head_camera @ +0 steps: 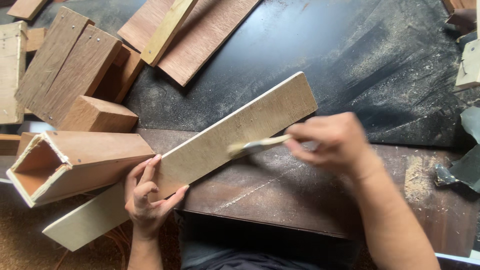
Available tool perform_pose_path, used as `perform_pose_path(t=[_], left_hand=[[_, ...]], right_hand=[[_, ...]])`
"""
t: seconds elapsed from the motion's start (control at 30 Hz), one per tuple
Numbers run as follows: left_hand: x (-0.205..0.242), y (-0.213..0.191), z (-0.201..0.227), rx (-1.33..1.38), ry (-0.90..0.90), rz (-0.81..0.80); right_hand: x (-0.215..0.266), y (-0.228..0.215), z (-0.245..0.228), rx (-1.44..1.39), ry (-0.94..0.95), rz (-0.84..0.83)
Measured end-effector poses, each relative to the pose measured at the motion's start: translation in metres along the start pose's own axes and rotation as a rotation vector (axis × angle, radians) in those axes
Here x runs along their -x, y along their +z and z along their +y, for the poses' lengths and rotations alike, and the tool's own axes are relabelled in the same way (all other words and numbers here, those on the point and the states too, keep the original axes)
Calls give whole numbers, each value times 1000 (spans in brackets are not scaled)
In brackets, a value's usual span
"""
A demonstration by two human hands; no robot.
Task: The person brushes a long wooden plank with a paintbrush, then flips it to brush the other side. The person then picks up a smaller wooden piece and sands it with a sanding block.
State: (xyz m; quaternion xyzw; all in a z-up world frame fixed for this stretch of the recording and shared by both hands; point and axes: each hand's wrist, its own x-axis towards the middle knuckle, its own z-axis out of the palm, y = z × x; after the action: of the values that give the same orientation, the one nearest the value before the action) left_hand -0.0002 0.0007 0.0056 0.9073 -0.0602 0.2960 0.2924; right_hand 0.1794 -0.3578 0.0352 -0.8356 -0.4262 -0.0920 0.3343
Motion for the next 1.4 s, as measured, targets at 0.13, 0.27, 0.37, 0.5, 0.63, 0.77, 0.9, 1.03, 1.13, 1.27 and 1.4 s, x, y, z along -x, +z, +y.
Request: perform_pose_path(t=[0.13, 0.27, 0.37, 0.5, 0.63, 0.77, 0.9, 1.03, 1.13, 1.27, 1.4], left_hand=[[-1, 0, 1, -12, 18, 6], [-3, -2, 2, -53, 49, 2], [-4, -4, 5, -88, 71, -14], [-8, -3, 14, -118, 94, 3], [-9, 3, 24, -185, 134, 11], [-18, 14, 31, -169, 187, 17], [-26, 29, 37, -150, 216, -11], [-32, 45, 42, -107, 207, -9], [-32, 50, 43, -92, 172, 0], [-29, 50, 41, -90, 173, -4], [-31, 50, 40, -90, 160, -11]], right_hand=[[-6, 15, -20, 89, -96, -3], [4, -23, 11, 66, 5, 37], [10, -39, 27, 122, 68, 72], [4, -16, 10, 117, -40, 30], [-5, 19, -30, 129, -133, -29], [-3, 9, -27, 125, -165, 34], [15, -39, 19, 184, -28, 71], [25, -59, 34, 206, 55, 85], [10, -29, 7, 151, -25, 4], [-8, 12, -38, 134, -159, -21], [-3, -5, -11, 133, -60, -35]])
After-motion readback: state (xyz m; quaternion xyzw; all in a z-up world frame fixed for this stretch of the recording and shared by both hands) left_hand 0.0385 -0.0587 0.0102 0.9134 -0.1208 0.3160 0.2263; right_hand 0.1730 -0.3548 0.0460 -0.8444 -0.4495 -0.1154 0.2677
